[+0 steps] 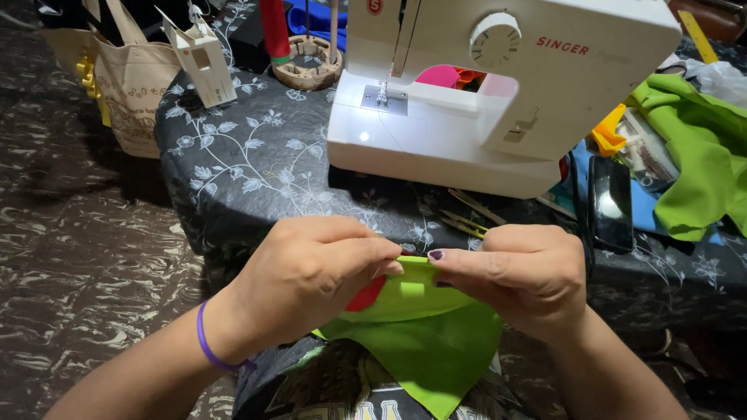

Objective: The person is pinning two pieces of fabric together along the edge to prepare for sewing.

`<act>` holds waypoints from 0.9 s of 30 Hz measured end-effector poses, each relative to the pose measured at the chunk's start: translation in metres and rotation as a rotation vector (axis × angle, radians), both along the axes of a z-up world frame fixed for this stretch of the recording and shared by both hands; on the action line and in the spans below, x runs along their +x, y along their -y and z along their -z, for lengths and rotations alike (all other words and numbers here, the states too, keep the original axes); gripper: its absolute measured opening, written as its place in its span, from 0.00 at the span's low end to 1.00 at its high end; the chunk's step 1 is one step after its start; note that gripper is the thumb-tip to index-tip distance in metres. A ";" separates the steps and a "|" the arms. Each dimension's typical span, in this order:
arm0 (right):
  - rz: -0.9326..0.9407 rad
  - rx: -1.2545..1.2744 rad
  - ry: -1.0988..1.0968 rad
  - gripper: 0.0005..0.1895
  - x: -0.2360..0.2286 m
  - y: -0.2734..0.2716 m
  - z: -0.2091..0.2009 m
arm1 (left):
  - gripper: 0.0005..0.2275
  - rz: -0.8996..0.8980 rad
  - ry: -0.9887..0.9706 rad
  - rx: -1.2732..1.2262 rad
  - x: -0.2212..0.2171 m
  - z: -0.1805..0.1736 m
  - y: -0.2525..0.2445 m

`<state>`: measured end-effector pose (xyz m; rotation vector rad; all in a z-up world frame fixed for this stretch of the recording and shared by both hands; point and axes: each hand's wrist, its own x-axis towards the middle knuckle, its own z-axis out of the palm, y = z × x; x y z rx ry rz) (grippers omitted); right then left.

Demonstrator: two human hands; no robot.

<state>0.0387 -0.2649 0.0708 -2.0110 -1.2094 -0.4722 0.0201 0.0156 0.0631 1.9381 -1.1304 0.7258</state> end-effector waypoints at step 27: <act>0.090 -0.056 -0.430 0.14 0.032 -0.026 -0.004 | 0.06 -0.091 -0.211 0.127 0.024 -0.011 -0.022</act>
